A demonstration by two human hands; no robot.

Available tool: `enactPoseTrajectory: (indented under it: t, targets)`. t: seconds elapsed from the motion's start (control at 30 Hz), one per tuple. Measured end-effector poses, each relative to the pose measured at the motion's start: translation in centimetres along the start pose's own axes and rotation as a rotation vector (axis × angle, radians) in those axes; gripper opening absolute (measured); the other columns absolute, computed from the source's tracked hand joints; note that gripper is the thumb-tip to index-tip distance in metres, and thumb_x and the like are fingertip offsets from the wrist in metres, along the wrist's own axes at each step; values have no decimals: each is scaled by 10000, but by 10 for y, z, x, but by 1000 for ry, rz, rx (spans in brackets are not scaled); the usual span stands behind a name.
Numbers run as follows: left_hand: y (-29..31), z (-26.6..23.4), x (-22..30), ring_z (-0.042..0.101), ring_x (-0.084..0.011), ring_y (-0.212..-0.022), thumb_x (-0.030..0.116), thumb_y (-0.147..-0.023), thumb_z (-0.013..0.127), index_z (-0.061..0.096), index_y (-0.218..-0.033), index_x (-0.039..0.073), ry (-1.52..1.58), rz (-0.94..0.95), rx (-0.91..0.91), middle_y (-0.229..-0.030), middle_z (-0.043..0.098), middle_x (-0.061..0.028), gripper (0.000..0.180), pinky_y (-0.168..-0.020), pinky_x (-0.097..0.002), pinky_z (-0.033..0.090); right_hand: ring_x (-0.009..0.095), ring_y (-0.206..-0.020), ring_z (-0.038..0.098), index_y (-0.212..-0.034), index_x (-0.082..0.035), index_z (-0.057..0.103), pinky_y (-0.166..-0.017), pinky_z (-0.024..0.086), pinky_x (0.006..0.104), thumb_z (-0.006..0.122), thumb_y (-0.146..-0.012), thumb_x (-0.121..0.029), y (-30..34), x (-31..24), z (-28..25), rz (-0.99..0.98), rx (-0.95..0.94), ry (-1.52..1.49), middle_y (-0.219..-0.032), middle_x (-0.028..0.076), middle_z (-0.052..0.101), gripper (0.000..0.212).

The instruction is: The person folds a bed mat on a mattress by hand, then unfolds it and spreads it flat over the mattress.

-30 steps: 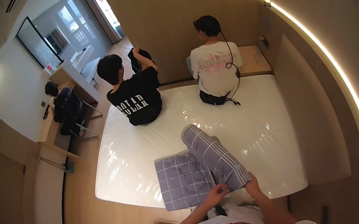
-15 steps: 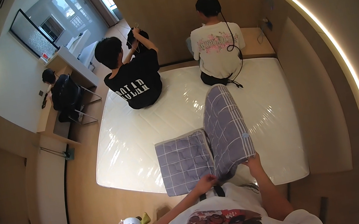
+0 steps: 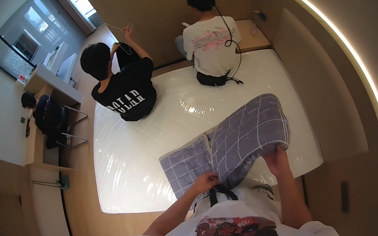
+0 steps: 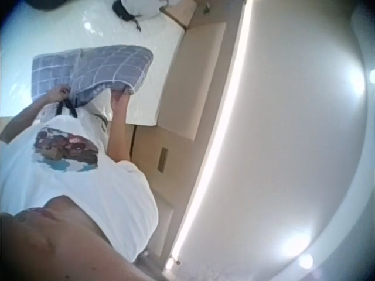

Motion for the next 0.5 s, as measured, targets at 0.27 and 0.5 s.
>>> enactPoseTrajectory:
  t: [0.27,0.5]
  targets:
    - [-4,5,37,585,-390,-948,312,-665,754,554,-1110,-27,-143,421,578,-864,621,-180,594,-860,-426,458,290,-1180,460,-1283,-75,417,-1001,359,493,409,-928,-289,2,-5,84,62,50,-95,-1290,112,483,415]
    - [-35,-93,48,602,-420,-839,92,-686,549,631,-861,-31,-23,28,763,-859,633,-252,229,-723,-474,463,253,-1159,494,-1282,-66,416,-981,395,437,398,-943,-275,4,-36,42,71,60,169,-1275,103,502,399]
Point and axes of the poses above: each hand's wrist, its own y-axis away from the middle knuckle, its own z-axis out of the palm, x = y × z, the point moved 7 cm from there along -y, towards the middle knuckle
